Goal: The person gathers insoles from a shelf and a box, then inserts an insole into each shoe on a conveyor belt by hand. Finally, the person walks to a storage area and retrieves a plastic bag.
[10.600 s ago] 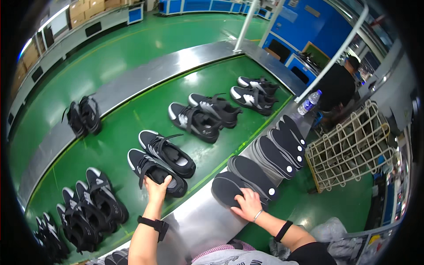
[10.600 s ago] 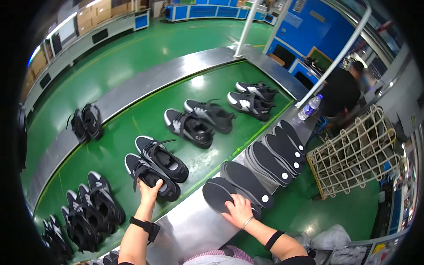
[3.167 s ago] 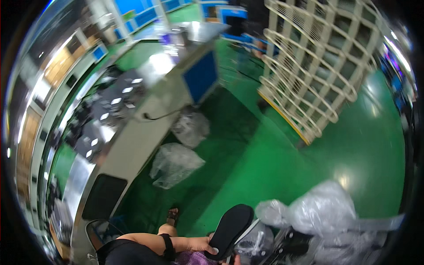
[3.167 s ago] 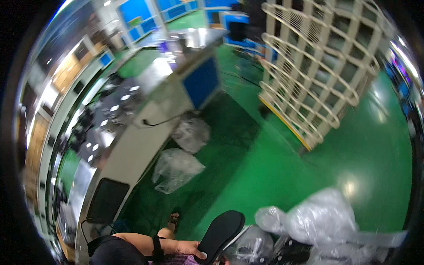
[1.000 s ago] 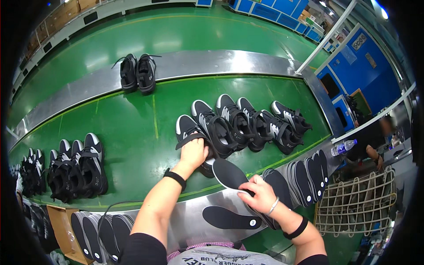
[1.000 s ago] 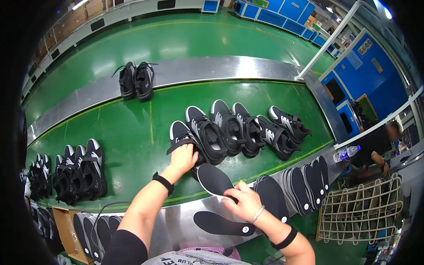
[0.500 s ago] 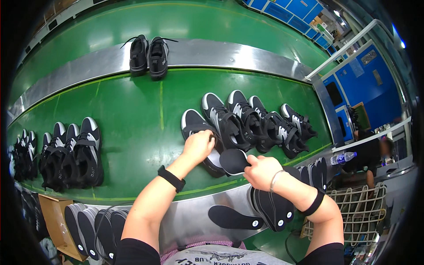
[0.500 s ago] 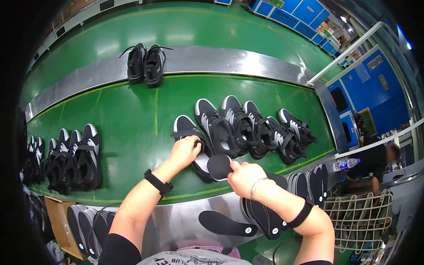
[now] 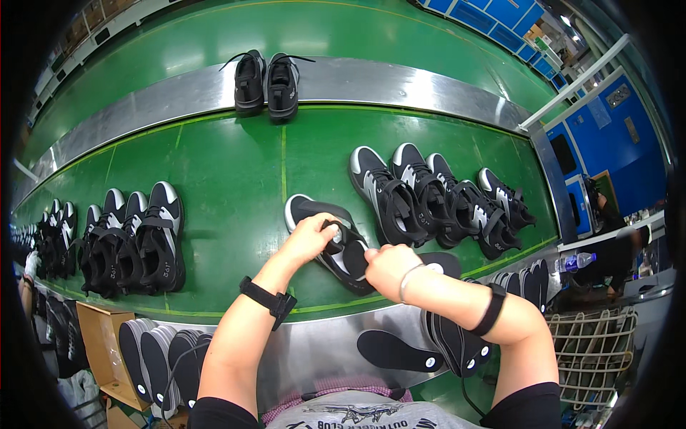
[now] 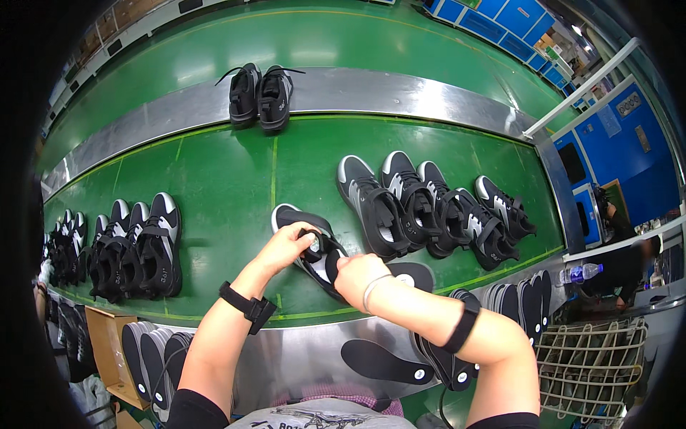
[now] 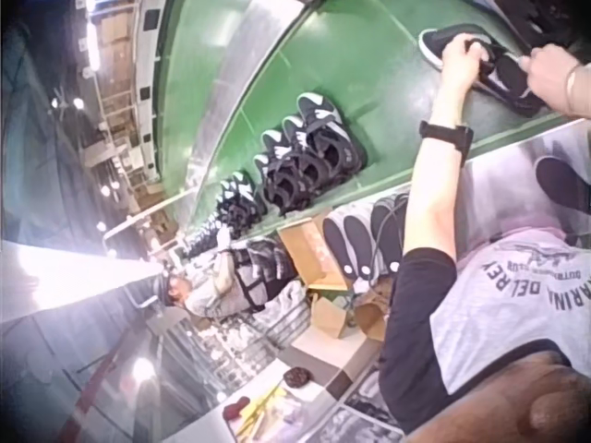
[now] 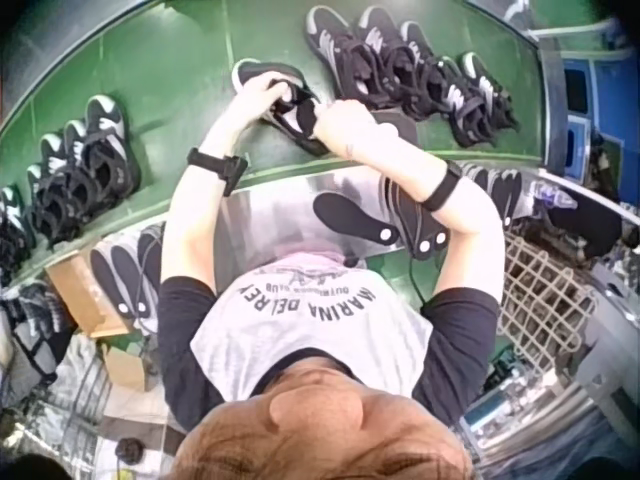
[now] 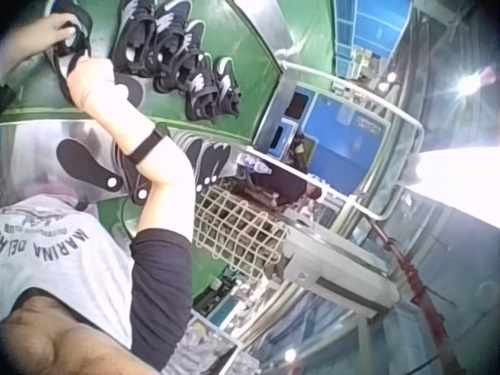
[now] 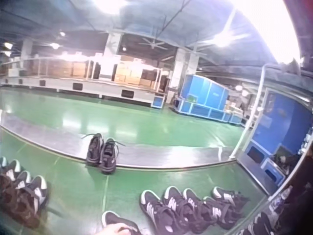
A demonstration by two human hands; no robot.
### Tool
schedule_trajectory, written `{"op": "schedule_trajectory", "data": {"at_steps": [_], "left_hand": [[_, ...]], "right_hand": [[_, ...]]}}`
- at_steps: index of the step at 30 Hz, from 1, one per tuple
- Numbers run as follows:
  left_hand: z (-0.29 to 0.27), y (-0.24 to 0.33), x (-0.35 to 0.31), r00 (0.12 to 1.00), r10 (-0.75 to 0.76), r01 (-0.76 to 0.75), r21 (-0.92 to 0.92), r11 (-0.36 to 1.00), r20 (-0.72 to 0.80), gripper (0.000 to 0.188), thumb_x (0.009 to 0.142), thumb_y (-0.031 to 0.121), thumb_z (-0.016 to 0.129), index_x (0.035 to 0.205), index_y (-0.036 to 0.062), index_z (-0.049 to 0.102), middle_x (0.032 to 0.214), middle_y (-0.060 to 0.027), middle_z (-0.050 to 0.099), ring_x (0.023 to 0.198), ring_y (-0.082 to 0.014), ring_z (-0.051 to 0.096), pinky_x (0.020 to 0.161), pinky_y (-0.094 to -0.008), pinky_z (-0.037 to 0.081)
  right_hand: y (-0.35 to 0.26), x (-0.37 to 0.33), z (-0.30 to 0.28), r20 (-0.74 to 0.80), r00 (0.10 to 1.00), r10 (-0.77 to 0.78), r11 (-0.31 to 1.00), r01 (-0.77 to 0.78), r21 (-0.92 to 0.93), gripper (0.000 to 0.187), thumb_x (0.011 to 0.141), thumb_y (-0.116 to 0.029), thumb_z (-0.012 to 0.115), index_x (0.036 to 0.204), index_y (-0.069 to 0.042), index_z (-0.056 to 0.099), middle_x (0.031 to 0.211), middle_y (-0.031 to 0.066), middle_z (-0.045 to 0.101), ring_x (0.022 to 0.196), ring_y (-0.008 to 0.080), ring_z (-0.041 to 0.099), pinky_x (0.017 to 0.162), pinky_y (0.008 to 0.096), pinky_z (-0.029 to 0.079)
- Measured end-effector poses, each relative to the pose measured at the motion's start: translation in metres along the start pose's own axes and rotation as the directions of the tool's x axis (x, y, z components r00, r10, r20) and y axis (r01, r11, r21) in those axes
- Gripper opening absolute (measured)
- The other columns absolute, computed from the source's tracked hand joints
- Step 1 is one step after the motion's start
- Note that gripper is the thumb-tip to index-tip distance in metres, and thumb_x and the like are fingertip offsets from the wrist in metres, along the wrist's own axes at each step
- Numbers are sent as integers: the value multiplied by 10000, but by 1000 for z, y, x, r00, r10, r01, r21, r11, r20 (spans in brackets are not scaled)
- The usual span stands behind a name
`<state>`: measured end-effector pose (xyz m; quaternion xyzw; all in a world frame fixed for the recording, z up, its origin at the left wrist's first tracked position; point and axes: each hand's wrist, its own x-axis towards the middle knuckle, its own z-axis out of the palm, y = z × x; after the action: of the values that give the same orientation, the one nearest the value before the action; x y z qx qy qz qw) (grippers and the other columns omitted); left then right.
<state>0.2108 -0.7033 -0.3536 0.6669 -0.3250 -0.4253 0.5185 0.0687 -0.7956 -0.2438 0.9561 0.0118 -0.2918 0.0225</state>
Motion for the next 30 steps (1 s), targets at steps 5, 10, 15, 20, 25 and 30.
{"op": "schedule_trajectory", "data": {"at_steps": [5, 10, 15, 20, 25, 30], "left_hand": [[23, 2, -2, 993, -13, 28, 125, 992, -117, 208, 798, 147, 490, 931, -2, 549, 797, -159, 593, 753, -251, 568, 683, -341, 435], [23, -3, -4, 946, 91, 30, 363, 931, -311, 260, 795, 189, 458, 891, -39, 539, 806, -239, 567, 804, -386, 537, 715, -441, 414], [23, -2, -6, 959, 74, 42, 395, 918, -274, 279, 789, 204, 453, 835, -48, 562, 831, -243, 566, 816, -376, 540, 724, -431, 417], [26, 3, -14, 954, 15, 88, 328, 940, -299, 277, 784, 206, 462, 838, -41, 573, 831, -243, 565, 817, -370, 544, 718, -416, 421], [31, -3, -12, 936, 104, -44, 181, 982, -336, 167, 790, 154, 481, 873, 25, 547, 835, -199, 571, 826, -359, 540, 703, -392, 427], [27, -22, -9, 933, 105, -22, 238, 971, -344, 143, 809, 133, 478, 908, 41, 527, 824, -162, 571, 811, -302, 546, 705, -355, 426]], "right_hand": [[-11, 66, 56, -44, 950, 310, 887, -272, 372, 205, 738, -140, 513, 851, -2, 612, 852, 179, 573, 827, 327, 580, 715, 364, 474], [-18, 43, 62, -171, 951, 257, 902, -173, 395, 242, 799, -235, 471, 894, -27, 550, 974, 187, 514, 831, 306, 554, 731, 395, 445], [-15, -1, 30, -21, 973, 232, 965, -227, 134, 175, 755, -189, 503, 821, -53, 592, 883, 134, 557, 803, 259, 569, 687, 368, 445], [-24, 30, 51, -92, 986, 139, 984, -128, 121, 158, 717, -87, 491, 791, -46, 624, 850, 114, 583, 829, 253, 579, 692, 379, 464], [-10, 90, 88, 182, 960, 215, 916, -263, 302, 251, 732, -103, 483, 934, -9, 600, 991, 199, 546, 936, 319, 545, 774, 369, 451], [-15, 90, 52, 443, 896, -8, 996, -30, 79, 308, 746, -117, 493, 1029, -19, 561, 1100, 227, 490, 1025, 298, 503, 833, 319, 430]]}}
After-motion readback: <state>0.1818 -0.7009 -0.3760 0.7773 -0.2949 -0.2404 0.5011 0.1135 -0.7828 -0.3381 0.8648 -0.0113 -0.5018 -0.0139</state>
